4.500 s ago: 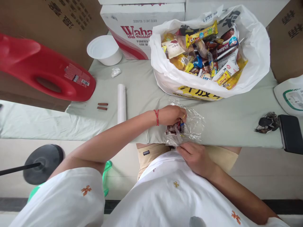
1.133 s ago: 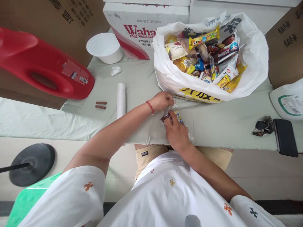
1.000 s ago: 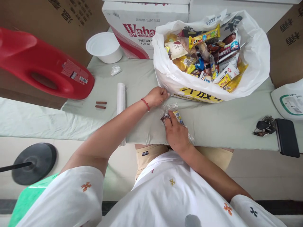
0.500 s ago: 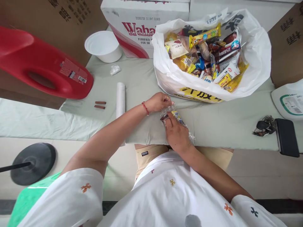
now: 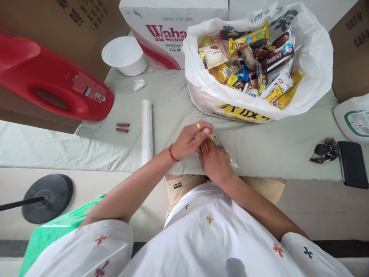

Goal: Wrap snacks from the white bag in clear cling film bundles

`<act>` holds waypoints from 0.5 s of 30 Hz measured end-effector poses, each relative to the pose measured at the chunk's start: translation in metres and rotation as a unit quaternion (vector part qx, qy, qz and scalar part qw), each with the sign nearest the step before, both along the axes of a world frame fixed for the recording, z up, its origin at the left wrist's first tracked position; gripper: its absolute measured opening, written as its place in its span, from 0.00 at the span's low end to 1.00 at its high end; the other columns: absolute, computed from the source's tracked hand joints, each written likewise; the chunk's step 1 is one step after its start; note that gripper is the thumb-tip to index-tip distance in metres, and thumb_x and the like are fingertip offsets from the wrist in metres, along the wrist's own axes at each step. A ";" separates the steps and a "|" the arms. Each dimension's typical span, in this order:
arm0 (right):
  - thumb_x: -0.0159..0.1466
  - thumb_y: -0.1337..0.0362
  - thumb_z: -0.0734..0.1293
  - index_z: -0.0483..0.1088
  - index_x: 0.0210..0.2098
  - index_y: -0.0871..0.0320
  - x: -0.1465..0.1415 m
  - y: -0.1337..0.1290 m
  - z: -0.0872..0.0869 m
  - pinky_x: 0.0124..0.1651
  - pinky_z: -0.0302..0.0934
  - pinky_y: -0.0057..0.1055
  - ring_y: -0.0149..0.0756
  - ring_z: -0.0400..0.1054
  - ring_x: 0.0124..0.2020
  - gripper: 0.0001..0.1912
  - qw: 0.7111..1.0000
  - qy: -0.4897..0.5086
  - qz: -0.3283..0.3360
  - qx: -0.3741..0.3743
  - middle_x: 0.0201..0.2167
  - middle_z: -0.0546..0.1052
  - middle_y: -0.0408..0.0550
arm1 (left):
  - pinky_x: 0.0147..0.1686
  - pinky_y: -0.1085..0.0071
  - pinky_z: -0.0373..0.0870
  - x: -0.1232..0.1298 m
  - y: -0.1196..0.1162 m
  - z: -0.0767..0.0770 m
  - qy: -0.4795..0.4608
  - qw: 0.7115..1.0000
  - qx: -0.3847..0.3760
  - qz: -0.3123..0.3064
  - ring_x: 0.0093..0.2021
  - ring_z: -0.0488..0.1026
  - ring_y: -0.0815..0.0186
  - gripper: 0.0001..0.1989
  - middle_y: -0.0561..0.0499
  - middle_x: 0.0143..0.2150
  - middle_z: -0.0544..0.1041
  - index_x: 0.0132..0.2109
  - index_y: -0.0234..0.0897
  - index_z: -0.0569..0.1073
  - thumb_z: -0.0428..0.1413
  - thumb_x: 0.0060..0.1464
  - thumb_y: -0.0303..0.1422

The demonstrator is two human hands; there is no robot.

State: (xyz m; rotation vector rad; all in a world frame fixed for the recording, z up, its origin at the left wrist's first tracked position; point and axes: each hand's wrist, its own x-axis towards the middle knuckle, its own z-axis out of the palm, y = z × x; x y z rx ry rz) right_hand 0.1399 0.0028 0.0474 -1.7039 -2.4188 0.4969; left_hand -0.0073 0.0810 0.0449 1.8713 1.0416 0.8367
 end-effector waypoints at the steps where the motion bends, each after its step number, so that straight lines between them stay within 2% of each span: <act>1: 0.74 0.66 0.60 0.67 0.63 0.63 0.002 0.001 0.002 0.49 0.73 0.41 0.47 0.75 0.55 0.20 1.000 0.021 -0.002 -0.015 0.64 0.72 0.64 | 0.54 0.61 0.71 0.002 -0.010 -0.002 -0.033 0.999 -0.025 -0.031 0.48 0.76 0.59 0.26 0.43 0.46 0.80 0.48 0.39 0.76 0.43 0.71 0.54; 3: 0.73 0.67 0.60 0.70 0.60 0.63 0.010 0.002 0.008 0.54 0.72 0.41 0.46 0.74 0.56 0.18 0.994 0.100 0.008 -0.042 0.60 0.75 0.62 | 0.57 0.59 0.71 0.007 -0.022 -0.012 -0.069 0.996 -0.036 -0.032 0.51 0.76 0.58 0.28 0.42 0.47 0.80 0.44 0.38 0.76 0.42 0.71 0.54; 5: 0.74 0.67 0.59 0.75 0.51 0.60 0.026 0.000 0.016 0.57 0.71 0.39 0.42 0.74 0.55 0.14 0.972 0.220 0.034 -0.076 0.56 0.78 0.57 | 0.59 0.57 0.70 0.010 -0.026 -0.026 -0.069 0.997 -0.017 -0.017 0.54 0.75 0.57 0.27 0.40 0.49 0.79 0.41 0.38 0.75 0.43 0.71 0.53; 7: 0.75 0.63 0.59 0.76 0.46 0.58 0.048 -0.003 0.024 0.53 0.73 0.36 0.36 0.77 0.48 0.14 0.933 0.339 0.038 -0.113 0.54 0.78 0.54 | 0.59 0.55 0.71 0.011 -0.026 -0.038 -0.050 0.998 0.010 -0.020 0.56 0.75 0.57 0.23 0.39 0.51 0.78 0.42 0.39 0.74 0.48 0.69 0.52; 9: 0.76 0.60 0.60 0.76 0.47 0.56 0.075 -0.008 0.032 0.45 0.75 0.33 0.32 0.77 0.39 0.14 0.908 0.401 0.001 -0.120 0.53 0.79 0.52 | 0.57 0.55 0.72 0.011 -0.026 -0.045 -0.033 0.998 0.038 -0.027 0.55 0.75 0.56 0.19 0.38 0.53 0.76 0.43 0.39 0.73 0.56 0.65 0.52; 11: 0.75 0.59 0.62 0.76 0.48 0.54 0.101 -0.013 0.035 0.43 0.75 0.33 0.33 0.77 0.38 0.12 0.916 0.393 -0.044 -0.064 0.51 0.79 0.52 | 0.56 0.55 0.72 0.011 -0.027 -0.047 -0.023 0.998 0.057 -0.032 0.55 0.75 0.55 0.19 0.38 0.53 0.76 0.44 0.39 0.72 0.62 0.60 0.49; 13: 0.73 0.57 0.65 0.75 0.52 0.52 0.119 -0.017 0.031 0.47 0.76 0.38 0.40 0.77 0.47 0.12 0.940 0.339 -0.040 0.016 0.53 0.78 0.54 | 0.56 0.56 0.72 0.011 -0.028 -0.047 -0.019 0.997 0.058 -0.037 0.55 0.75 0.55 0.18 0.39 0.54 0.75 0.43 0.39 0.71 0.64 0.59 0.48; 15: 0.68 0.52 0.71 0.70 0.62 0.51 0.125 -0.022 0.020 0.53 0.75 0.46 0.49 0.72 0.59 0.25 0.958 0.279 0.010 0.063 0.61 0.73 0.59 | 0.56 0.56 0.72 0.011 -0.028 -0.046 -0.017 0.998 0.053 -0.038 0.55 0.75 0.55 0.18 0.39 0.55 0.75 0.43 0.40 0.71 0.64 0.58 0.48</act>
